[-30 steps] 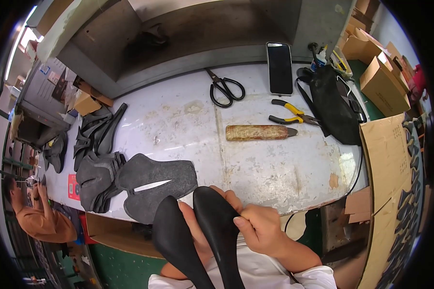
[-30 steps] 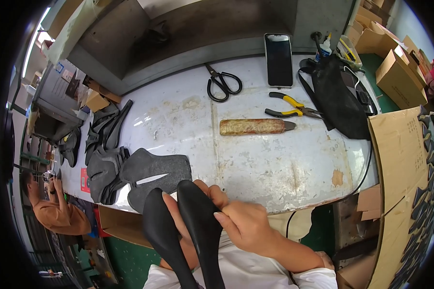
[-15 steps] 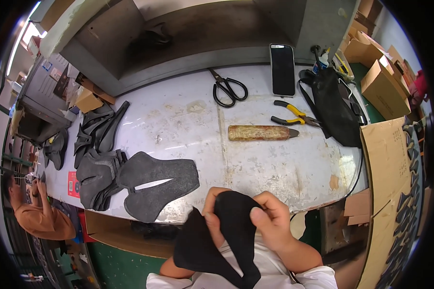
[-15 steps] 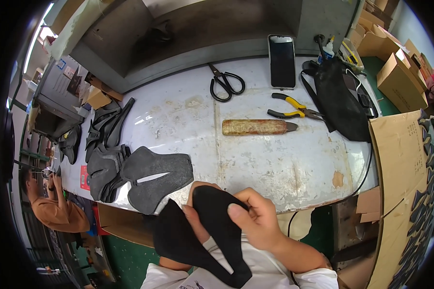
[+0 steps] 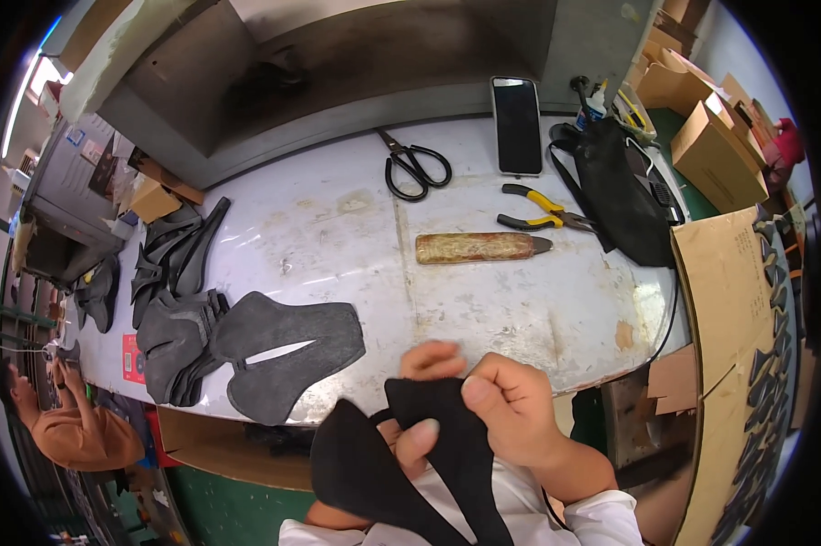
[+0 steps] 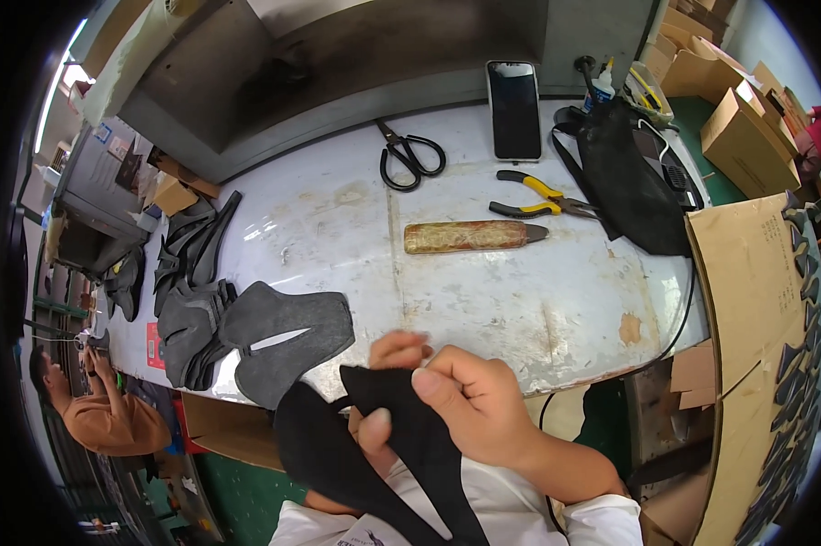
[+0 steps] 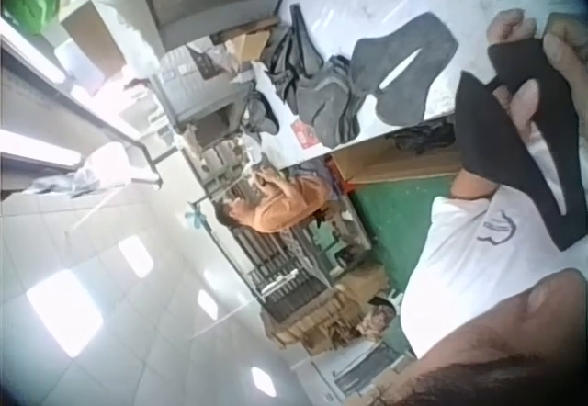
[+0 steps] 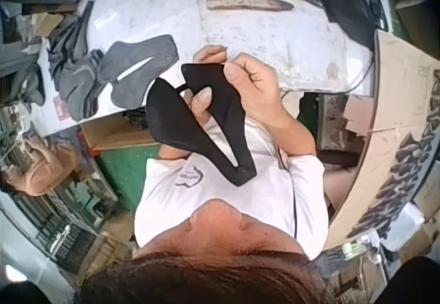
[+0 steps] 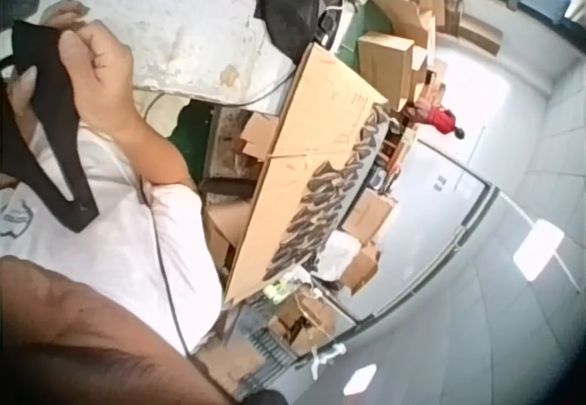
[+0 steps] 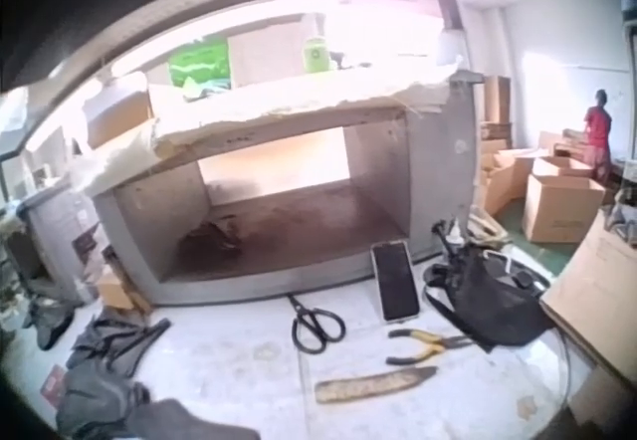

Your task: Inspecting and aligning fabric covers for bicycle saddle components at a manufacturing workbench.

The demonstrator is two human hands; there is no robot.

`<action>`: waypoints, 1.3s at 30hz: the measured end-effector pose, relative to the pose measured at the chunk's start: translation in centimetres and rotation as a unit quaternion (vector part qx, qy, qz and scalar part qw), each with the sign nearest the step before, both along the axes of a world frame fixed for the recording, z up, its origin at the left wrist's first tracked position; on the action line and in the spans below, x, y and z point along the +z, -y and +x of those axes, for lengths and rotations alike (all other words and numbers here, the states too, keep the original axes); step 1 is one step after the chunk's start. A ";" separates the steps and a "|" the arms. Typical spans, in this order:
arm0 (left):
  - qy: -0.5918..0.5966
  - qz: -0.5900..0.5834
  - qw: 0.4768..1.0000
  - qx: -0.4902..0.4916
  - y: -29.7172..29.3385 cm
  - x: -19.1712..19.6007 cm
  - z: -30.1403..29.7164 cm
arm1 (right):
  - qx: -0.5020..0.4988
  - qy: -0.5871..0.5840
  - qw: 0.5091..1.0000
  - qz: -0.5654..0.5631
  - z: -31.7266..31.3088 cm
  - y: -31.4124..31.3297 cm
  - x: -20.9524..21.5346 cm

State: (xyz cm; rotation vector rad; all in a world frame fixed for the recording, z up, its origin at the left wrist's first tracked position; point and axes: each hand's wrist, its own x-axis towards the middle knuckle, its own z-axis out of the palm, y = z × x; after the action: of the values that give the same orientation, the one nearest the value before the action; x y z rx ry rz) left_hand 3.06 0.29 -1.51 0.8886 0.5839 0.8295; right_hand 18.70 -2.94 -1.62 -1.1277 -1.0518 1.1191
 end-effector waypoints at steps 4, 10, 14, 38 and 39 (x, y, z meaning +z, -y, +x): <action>-0.147 0.147 0.978 -0.006 -0.1 -1.2 -0.7 | -0.024 0.050 0.998 -0.007 0.9 0.3 1.0; -0.237 0.125 0.960 -0.075 0.0 0.0 -2.1 | -0.049 0.284 0.941 0.178 1.3 -1.0 0.7; -0.210 0.131 0.967 -0.052 0.1 -0.3 -2.1 | 0.101 0.014 0.994 -0.042 0.5 -1.2 0.1; 0.130 -0.203 0.968 -0.076 0.9 -5.0 -1.3 | 0.126 -0.161 0.979 0.020 -1.2 3.1 -2.7; 0.125 -0.162 0.972 -0.118 0.7 -4.9 -1.7 | 0.100 -0.162 0.980 0.066 -1.4 3.1 -2.6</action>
State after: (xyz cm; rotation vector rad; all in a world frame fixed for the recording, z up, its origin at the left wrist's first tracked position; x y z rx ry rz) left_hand 1.37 -0.46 -6.45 0.5314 0.3698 0.5957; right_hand 17.32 -6.01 -4.24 -0.7160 -0.9789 1.3198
